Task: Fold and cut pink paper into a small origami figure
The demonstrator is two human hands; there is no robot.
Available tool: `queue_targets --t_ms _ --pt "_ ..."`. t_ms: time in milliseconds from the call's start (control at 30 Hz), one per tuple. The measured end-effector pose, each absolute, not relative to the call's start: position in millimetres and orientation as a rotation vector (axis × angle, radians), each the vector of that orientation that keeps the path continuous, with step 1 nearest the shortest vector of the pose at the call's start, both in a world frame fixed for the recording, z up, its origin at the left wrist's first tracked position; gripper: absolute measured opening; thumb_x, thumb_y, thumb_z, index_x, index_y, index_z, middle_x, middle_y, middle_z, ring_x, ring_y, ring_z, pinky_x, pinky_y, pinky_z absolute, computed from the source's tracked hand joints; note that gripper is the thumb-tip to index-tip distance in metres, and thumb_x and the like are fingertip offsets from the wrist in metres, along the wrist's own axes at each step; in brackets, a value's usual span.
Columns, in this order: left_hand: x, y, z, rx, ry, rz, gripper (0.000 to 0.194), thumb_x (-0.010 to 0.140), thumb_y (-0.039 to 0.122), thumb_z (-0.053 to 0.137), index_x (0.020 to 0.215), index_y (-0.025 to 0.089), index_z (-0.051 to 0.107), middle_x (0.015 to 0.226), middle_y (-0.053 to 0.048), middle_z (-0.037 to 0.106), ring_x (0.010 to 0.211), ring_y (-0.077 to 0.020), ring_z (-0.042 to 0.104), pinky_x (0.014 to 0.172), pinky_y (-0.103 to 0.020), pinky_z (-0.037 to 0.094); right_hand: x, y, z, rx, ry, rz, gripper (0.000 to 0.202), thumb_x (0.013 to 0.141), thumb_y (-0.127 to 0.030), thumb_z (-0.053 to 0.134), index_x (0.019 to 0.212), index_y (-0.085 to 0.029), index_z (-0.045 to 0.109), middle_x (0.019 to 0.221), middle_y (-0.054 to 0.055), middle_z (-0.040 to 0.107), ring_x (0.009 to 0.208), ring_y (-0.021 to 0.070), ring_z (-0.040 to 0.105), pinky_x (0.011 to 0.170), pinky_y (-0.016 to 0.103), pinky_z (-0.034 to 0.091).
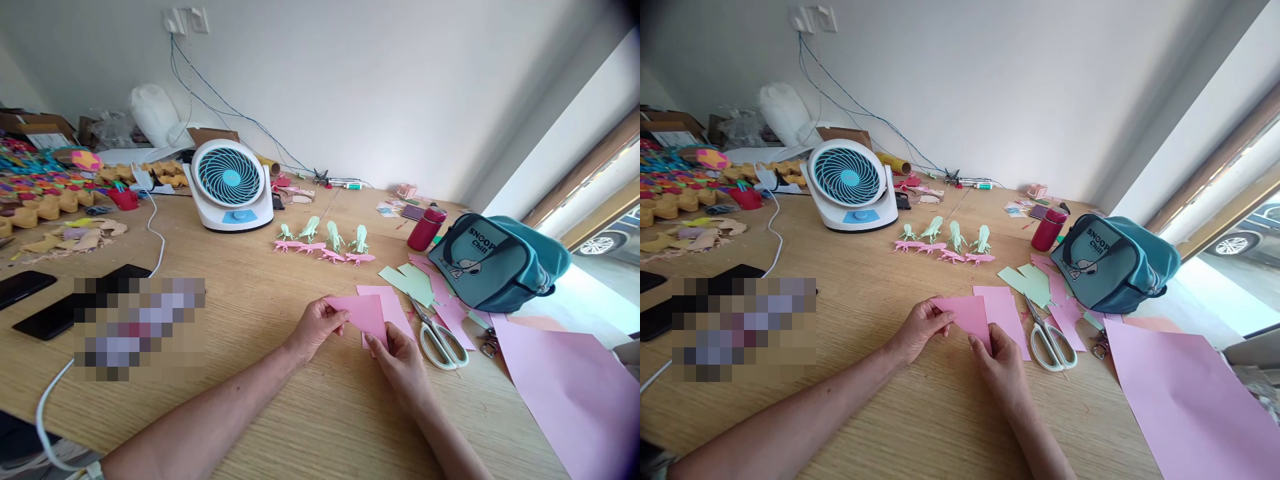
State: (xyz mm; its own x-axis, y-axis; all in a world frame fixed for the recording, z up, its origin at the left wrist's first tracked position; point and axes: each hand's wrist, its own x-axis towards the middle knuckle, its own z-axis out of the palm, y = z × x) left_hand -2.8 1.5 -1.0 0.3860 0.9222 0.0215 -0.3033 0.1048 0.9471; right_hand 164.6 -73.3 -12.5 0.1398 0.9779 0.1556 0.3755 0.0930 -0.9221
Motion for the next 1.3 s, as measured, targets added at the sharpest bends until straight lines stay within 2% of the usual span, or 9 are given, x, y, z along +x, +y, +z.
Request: queue_targets --t_ms 133,367,567,667,867,1000,1167,1300 --pt "-2.5 -0.8 -1.5 1.152 0.638 0.967 0.033 0.069 0.037 0.080 0.074 0.013 0.059 0.066 0.003 0.056 0.052 -0.0068 0.050 0.052 -0.021 0.042 163.4 -74.3 -10.1 -1.450 -1.385 0.813 0.033 0.086 -0.049 0.061 0.078 -0.017 0.059 0.062 -0.004 0.040 0.058 0.0120 0.032 0.052 0.025 0.026" --pt "-1.7 -5.1 -0.7 1.192 0.619 0.857 0.036 0.064 0.038 0.084 0.078 0.012 0.064 0.070 0.001 0.059 0.061 -0.0099 0.051 0.054 -0.022 0.040 160.8 -76.9 -12.8 -1.420 -1.385 0.795 0.035 0.084 -0.047 0.064 0.068 -0.019 0.050 0.061 -0.006 0.032 0.057 0.0110 0.026 0.051 0.025 0.023" --pt "-0.9 -8.8 2.3 1.176 0.645 0.803 0.037 0.064 0.036 0.085 0.088 0.012 0.070 0.074 -0.002 0.066 0.067 -0.0117 0.054 0.056 -0.021 0.039 161.1 -75.5 -15.8 -1.404 -1.401 0.795 0.036 0.084 -0.049 0.064 0.069 -0.019 0.051 0.061 -0.005 0.035 0.058 0.0114 0.028 0.051 0.024 0.025" --pt "-1.5 -5.4 -1.0 1.173 0.656 0.836 0.034 0.062 0.036 0.086 0.079 0.012 0.070 0.067 0.000 0.064 0.061 -0.0101 0.051 0.054 -0.021 0.037 162.8 -74.8 -16.0 -1.407 -1.406 0.781 0.037 0.084 -0.049 0.064 0.067 -0.019 0.051 0.060 -0.005 0.035 0.057 0.0111 0.029 0.050 0.024 0.025" --pt "-4.1 2.6 -7.3 1.071 0.701 0.922 0.037 0.061 0.043 0.086 0.072 0.010 0.072 0.066 -0.004 0.068 0.051 -0.0082 0.048 0.051 -0.022 0.036 172.2 -73.8 -18.6 -1.424 -1.404 0.803 0.042 0.086 -0.056 0.059 0.068 -0.019 0.056 0.062 -0.001 0.049 0.058 0.0136 0.040 0.052 0.025 0.032" --pt "-6.4 7.7 -8.6 0.983 0.700 1.002 0.040 0.062 0.046 0.086 0.069 0.009 0.071 0.065 -0.003 0.066 0.050 -0.0064 0.047 0.051 -0.021 0.036 178.7 -72.8 -20.6 -1.417 -1.411 0.786 0.042 0.086 -0.057 0.060 0.066 -0.020 0.057 0.059 -0.001 0.050 0.056 0.0141 0.042 0.052 0.025 0.033" --pt "-8.9 11.2 -10.7 0.858 0.673 1.056 0.048 0.059 0.051 0.086 0.081 0.010 0.072 0.073 -0.005 0.067 0.057 -0.0068 0.051 0.051 -0.018 0.039 188.4 -74.1 -21.5 -1.476 -1.379 0.681 0.039 0.084 -0.055 0.063 0.067 -0.020 0.062 0.061 0.000 0.055 0.056 0.0147 0.047 0.051 0.025 0.038" --pt "-9.1 12.6 -11.9 0.821 0.627 1.038 0.053 0.058 0.055 0.084 0.081 0.010 0.069 0.078 -0.007 0.068 0.059 -0.0075 0.055 0.051 -0.018 0.043 198.5 -73.8 -22.4 -1.575 -1.348 0.629 0.038 0.080 -0.058 0.065 0.081 -0.020 0.073 0.072 0.006 0.070 0.060 0.0187 0.059 0.053 0.028 0.048"
